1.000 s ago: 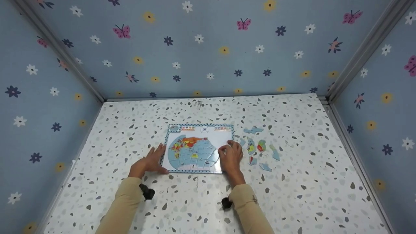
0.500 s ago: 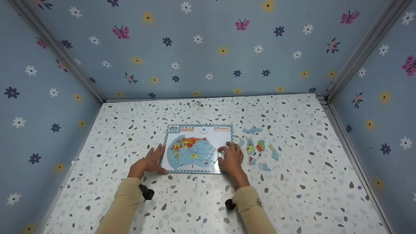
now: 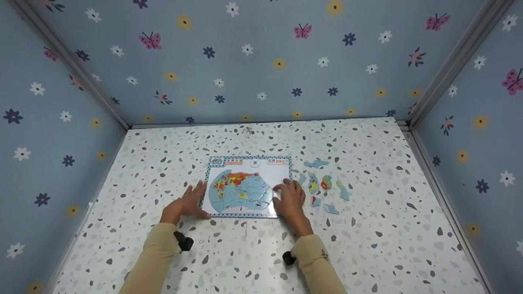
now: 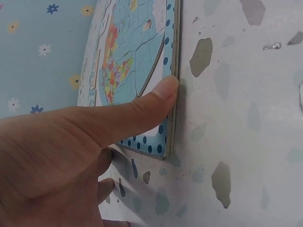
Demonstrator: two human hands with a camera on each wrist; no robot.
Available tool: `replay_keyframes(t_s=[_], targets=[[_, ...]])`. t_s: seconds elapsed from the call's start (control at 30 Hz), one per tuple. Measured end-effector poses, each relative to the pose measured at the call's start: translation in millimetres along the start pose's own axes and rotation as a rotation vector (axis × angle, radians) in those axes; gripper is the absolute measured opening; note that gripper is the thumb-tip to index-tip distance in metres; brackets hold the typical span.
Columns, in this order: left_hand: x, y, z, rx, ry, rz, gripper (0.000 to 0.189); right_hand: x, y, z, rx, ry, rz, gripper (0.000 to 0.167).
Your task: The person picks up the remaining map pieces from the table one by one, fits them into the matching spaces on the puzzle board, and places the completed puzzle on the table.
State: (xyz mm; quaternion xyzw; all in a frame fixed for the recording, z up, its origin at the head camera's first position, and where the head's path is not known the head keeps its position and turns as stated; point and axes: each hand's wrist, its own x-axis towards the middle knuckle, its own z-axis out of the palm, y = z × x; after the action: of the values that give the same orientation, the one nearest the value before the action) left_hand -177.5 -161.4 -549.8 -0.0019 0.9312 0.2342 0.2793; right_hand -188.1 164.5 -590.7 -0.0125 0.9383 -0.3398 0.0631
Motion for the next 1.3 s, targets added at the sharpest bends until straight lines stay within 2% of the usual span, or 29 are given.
replay_keyframes(t_s=[0.33, 0.57, 0.87, 1.3], targets=[[3.2, -0.5, 0.8, 0.003, -0.003, -0.006, 0.111, -3.3, 2, 0, -0.012, -0.002, -0.026, 0.031], [1.4, -0.1, 0.7, -0.007, 0.002, -0.004, 0.112, -4.6, 3, 1, -0.045, 0.038, -0.067, 0.029], [0.4, 1.6, 0.6, 0.015, -0.002, -0.020, 0.109, -7.8, 3, -4, -0.008, 0.041, -0.063, 0.031], [-0.8, 0.5, 0.7, -0.016, 0.001, -0.008, 0.112, -16.8, 20, -21, 0.009, 0.131, -0.091, 0.029]])
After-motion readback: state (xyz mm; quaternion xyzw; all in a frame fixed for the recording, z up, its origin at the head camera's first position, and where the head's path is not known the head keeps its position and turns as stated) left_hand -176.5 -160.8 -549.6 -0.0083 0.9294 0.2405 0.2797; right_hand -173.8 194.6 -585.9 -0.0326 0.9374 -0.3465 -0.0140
